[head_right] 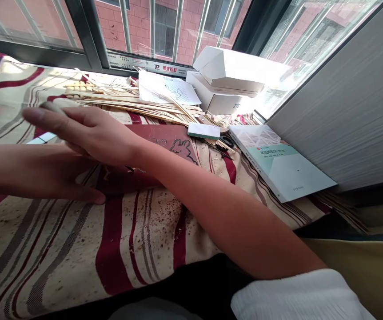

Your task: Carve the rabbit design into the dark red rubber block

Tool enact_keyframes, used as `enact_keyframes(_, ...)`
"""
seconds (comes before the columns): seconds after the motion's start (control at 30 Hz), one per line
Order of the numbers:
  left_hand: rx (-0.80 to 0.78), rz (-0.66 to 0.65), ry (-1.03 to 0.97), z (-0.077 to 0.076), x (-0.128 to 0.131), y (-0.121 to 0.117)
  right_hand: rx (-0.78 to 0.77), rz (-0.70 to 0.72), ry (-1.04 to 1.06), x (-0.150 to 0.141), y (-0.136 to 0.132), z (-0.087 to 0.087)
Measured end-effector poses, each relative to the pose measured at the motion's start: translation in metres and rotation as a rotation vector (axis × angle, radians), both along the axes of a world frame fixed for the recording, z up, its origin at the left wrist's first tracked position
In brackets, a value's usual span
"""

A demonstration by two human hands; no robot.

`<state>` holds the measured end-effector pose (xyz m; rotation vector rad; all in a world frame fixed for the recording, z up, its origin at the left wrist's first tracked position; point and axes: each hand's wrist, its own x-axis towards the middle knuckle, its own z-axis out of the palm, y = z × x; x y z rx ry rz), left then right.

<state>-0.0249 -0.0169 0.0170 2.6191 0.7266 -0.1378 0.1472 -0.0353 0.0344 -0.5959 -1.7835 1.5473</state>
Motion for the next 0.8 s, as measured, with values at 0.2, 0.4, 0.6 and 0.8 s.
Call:
enact_keyframes(0.2, 0.022, -0.073, -0.055, -0.004, -0.004, 0.001, -0.161, 0.283, 0.041, -0.002, 0.008, -0.006)
enact_keyframes(0.4, 0.070, 0.067, 0.074, 0.006, 0.003, -0.001, -0.143, -0.066, 0.086, -0.006, 0.005, -0.005)
enact_keyframes(0.6, 0.015, -0.076, -0.046, -0.003, 0.001, -0.001, -0.208, 0.368, 0.024, 0.003, 0.010, -0.008)
enact_keyframes(0.8, 0.149, 0.108, 0.150, 0.005, 0.006, -0.001, -0.374, -0.242, 0.186, 0.010, 0.016, -0.013)
